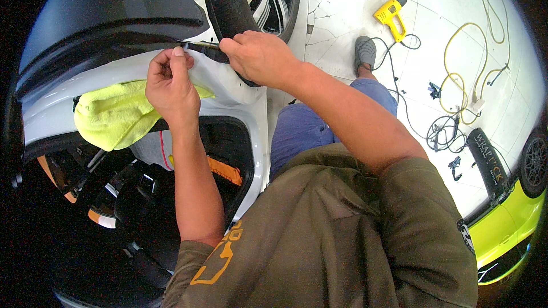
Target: The person applies a matte vinyl wrap to the rear quarter panel of a silver car. They use a heat gun to warm the material, a squeegee to smooth it, and a knife to trim the edges and cut around the fuel door. The person also wipes the surface with a cloth.
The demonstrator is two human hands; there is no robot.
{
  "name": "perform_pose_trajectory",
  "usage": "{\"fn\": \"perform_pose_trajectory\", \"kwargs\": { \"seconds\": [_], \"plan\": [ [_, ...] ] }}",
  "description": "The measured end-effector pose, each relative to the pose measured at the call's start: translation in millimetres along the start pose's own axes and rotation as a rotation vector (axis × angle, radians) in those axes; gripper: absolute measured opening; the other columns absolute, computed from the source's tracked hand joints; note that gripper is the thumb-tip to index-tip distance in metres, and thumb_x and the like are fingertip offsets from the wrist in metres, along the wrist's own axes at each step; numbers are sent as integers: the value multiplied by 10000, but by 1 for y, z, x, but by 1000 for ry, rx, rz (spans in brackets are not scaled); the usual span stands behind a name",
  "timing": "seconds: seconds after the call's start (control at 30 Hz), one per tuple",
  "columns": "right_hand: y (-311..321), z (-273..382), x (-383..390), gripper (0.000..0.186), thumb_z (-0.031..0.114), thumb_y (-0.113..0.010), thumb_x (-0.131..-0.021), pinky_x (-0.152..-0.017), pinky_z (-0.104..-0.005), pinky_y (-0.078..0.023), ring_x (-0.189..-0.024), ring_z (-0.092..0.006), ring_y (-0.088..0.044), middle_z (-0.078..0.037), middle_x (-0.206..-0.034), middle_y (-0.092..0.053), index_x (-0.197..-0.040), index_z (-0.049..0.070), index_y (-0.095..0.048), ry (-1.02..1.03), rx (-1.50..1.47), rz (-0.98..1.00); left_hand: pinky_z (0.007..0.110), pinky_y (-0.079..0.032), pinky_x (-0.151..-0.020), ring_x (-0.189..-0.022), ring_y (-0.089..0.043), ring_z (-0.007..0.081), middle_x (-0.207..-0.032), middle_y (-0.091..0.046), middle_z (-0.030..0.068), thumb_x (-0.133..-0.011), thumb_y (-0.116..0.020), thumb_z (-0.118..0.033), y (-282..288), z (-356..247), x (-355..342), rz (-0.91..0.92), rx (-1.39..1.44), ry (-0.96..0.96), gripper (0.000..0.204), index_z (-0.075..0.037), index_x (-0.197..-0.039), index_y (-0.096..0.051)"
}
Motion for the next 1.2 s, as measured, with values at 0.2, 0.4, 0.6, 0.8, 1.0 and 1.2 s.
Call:
{"fn": "perform_pose_trajectory", "kwargs": {
  "seconds": [0.2,0.4,0.6,0.8,1.0,1.2],
  "plan": [
    [-4,-8,-1,145,91,-635,-834,-654,-423,-506,-780,-310,-597,-108,-768,-572,-912,45,-523,24,20,9,198,-459,-647,-682,-565,64,-771,-634,26,-914,-662,-93,1,-1,0,8,-25,-10,126,29,-912,-629],
    [-5,-14,-4,152,91,-642,-822,-668,-406,-511,-782,-294,-595,-97,-783,-575,-911,51,-526,74,42,7,189,-441,-621,-659,-540,50,-755,-623,11,-908,-661,-82,1,-1,1,-9,-31,-12,113,25,-888,-630],
    [-9,-17,-7,133,89,-628,-833,-673,-392,-512,-778,-289,-595,-97,-773,-573,-894,50,-516,96,48,-3,220,-495,-694,-716,-611,96,-797,-657,61,-927,-659,-105,2,1,0,25,-50,-5,143,30,-938,-615],
    [-12,-19,-8,130,91,-626,-837,-672,-389,-510,-775,-288,-594,-99,-754,-564,-892,48,-516,105,48,-12,219,-497,-695,-715,-613,100,-796,-655,60,-924,-659,-98,2,3,0,22,-33,-2,135,29,-938,-613],
    [-12,-21,-10,129,86,-626,-834,-668,-388,-508,-771,-291,-593,-102,-748,-560,-895,44,-520,133,32,-30,220,-497,-692,-714,-611,101,-794,-652,61,-920,-665,-98,1,1,-1,13,-50,14,138,29,-937,-613],
    [-8,-23,-12,119,86,-615,-835,-656,-403,-507,-765,-298,-596,-106,-751,-565,-899,42,-525,131,30,-23,208,-467,-645,-679,-577,82,-760,-633,38,-911,-688,-132,-3,-3,0,-1,-122,-26,167,18,-908,-614]
  ]
}}
Point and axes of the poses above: each hand's wrist, its own x-axis away from the middle knuckle, its own y-axis out of the back of the hand, z = x × y, the point moved 6 cm from there along -x, towards the middle knuckle
